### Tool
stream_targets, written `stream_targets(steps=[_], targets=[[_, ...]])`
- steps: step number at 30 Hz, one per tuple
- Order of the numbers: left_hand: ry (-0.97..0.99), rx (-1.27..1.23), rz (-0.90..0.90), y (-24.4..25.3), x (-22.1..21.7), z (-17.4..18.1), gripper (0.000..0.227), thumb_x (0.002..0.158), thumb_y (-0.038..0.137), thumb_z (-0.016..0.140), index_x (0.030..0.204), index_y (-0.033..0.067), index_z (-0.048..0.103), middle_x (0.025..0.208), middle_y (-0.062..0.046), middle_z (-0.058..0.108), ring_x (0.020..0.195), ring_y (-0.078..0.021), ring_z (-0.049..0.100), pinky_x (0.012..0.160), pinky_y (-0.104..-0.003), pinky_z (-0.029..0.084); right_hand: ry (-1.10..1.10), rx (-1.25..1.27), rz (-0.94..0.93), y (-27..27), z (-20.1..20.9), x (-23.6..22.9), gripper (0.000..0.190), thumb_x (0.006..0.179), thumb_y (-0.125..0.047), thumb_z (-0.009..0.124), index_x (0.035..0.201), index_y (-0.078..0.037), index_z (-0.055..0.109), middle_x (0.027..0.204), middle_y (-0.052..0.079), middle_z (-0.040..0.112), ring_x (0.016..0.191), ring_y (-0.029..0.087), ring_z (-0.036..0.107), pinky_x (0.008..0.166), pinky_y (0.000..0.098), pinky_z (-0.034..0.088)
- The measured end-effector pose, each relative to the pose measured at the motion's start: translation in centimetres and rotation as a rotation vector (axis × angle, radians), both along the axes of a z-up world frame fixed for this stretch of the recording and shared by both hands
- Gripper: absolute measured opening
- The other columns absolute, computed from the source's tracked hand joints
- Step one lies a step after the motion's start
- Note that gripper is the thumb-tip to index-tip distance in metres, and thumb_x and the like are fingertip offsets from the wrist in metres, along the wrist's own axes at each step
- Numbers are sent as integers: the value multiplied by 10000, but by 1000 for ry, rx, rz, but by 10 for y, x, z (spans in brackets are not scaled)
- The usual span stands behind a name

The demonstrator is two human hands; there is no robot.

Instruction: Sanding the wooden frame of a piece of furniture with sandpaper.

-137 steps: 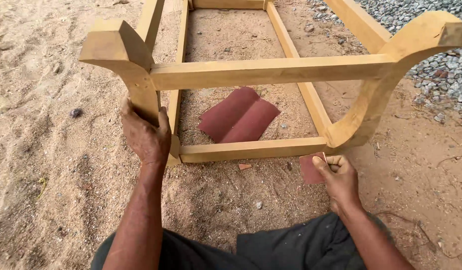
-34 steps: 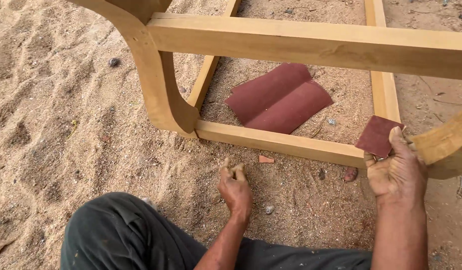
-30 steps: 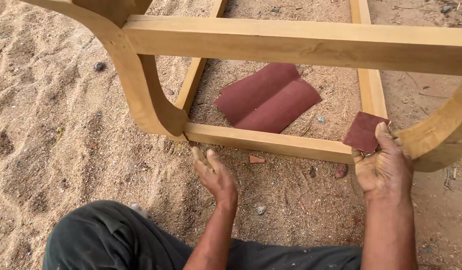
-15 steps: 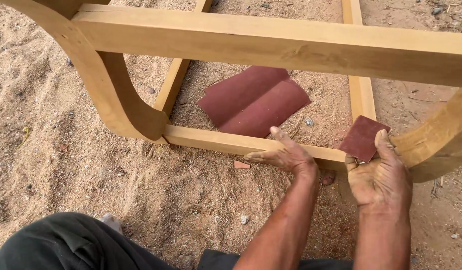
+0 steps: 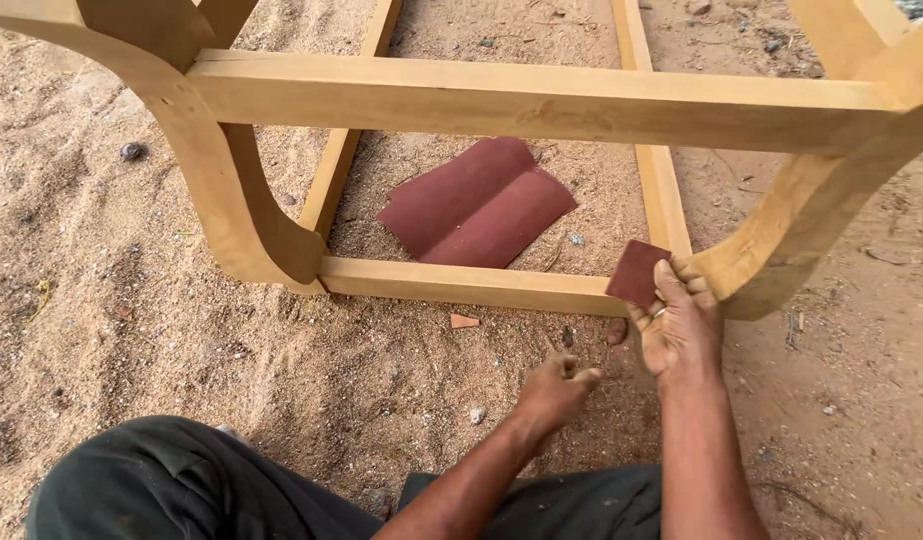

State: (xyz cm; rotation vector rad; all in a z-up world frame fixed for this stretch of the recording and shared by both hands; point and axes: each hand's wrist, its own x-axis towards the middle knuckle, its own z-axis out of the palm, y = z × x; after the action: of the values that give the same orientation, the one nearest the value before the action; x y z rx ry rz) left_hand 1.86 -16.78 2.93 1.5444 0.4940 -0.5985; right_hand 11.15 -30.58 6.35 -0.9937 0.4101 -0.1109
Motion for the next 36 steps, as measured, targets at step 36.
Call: stream_targets(steps=[36], targets=[[-576,148,-60,159,-14,60,171,959,227,686,1005,62,700,932,-106,763,733,-121,681,587,-255,604,-296,-632,550,72,-12,-62,254,940,-96,776,1187,-39,759,875,55,716,721,69,609,611,214,523]])
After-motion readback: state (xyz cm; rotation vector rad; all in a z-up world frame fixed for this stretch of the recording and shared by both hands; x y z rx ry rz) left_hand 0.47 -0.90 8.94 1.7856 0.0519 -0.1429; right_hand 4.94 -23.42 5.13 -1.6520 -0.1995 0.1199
